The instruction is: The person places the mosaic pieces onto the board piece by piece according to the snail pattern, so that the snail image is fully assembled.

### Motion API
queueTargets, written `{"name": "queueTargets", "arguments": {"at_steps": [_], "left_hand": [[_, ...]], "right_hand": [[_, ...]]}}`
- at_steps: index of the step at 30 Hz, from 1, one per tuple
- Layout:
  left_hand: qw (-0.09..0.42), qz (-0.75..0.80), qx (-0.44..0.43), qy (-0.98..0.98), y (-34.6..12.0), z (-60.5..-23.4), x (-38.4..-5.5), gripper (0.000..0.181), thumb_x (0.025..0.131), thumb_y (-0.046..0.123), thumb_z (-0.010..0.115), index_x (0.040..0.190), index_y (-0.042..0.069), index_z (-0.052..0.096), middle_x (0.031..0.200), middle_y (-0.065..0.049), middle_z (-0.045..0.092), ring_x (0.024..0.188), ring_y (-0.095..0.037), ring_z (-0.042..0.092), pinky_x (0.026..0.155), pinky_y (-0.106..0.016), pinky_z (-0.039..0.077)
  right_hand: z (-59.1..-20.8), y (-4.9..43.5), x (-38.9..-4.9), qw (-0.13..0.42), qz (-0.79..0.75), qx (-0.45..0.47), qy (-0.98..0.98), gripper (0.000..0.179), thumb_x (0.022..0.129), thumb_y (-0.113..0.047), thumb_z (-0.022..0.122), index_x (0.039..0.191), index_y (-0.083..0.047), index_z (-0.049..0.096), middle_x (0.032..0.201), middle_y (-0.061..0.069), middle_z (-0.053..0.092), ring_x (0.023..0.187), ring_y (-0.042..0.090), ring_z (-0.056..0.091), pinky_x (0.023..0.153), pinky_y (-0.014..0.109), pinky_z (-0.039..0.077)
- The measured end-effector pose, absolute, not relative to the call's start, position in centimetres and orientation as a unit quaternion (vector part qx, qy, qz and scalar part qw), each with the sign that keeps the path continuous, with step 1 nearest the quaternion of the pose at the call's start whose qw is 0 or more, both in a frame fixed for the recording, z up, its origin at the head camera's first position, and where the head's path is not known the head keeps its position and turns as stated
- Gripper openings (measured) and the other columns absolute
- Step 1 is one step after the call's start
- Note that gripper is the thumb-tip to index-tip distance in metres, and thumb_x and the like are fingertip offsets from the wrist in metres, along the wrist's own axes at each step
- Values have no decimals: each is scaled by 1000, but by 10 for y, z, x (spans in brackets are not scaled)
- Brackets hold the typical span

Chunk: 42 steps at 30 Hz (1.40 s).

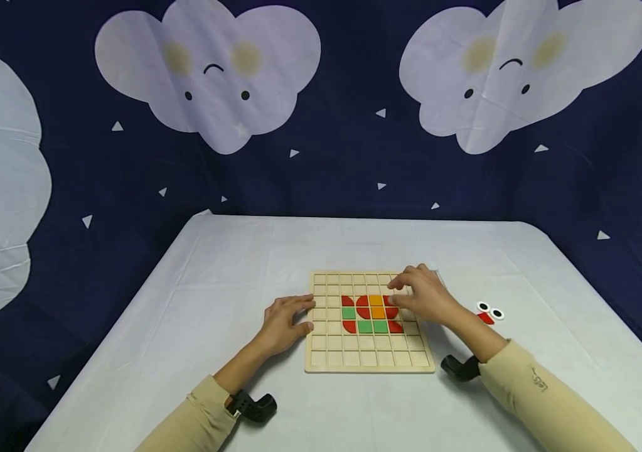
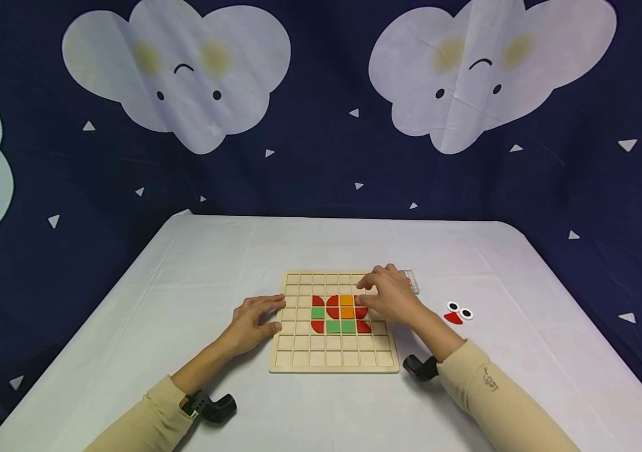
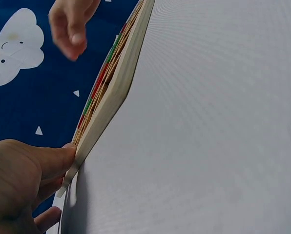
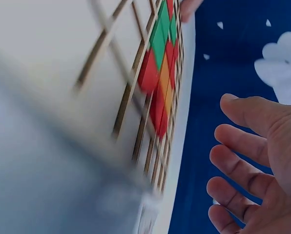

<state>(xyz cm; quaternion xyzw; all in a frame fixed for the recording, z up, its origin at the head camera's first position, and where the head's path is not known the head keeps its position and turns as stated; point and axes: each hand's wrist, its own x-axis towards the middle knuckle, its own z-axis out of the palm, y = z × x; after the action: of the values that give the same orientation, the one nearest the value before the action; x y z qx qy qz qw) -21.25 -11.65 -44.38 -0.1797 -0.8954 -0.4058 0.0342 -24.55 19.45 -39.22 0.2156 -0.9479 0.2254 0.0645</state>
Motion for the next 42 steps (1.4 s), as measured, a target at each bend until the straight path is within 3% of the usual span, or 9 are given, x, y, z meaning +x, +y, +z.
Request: {"name": "queueTargets", "arguments": {"at_steps": [8,23,31,42], "left_hand": [[35,-404,-179,-896,-117,-445,-213,43,82,12,69,124,6,62,139,-5,53,127,-32,40,103,-56,19],[33,-408,-175,-895,-116,-445,-212,43,82,12,70,124,7,62,140,-4,53,128,-31,39,104,-56,19],[35,-405,-174,-897,-116,-446,-212,43,82,12,70,124,7,61,140,-4,53,127,-31,39,105,-56,18],[36,-406,-174,-897,-116,-445,-212,43,82,12,70,124,6,61,139,-4,53,127,-30,39,105,-56,19]], "right_hand": [[-393,254,-226,87,214,174,-957,23,80,-22,73,99,-9,72,93,5,65,91,23,49,81,41,31],[-411,330,-199,126,178,112,-969,20,75,-22,76,90,-10,73,83,4,66,80,22,49,70,37,29],[-419,344,-195,94,163,88,-978,24,74,-23,75,91,-6,71,84,8,65,82,26,49,71,42,30],[-422,329,-191,97,164,102,-976,26,72,-23,77,92,-8,72,85,6,66,80,22,49,69,38,29]]}}
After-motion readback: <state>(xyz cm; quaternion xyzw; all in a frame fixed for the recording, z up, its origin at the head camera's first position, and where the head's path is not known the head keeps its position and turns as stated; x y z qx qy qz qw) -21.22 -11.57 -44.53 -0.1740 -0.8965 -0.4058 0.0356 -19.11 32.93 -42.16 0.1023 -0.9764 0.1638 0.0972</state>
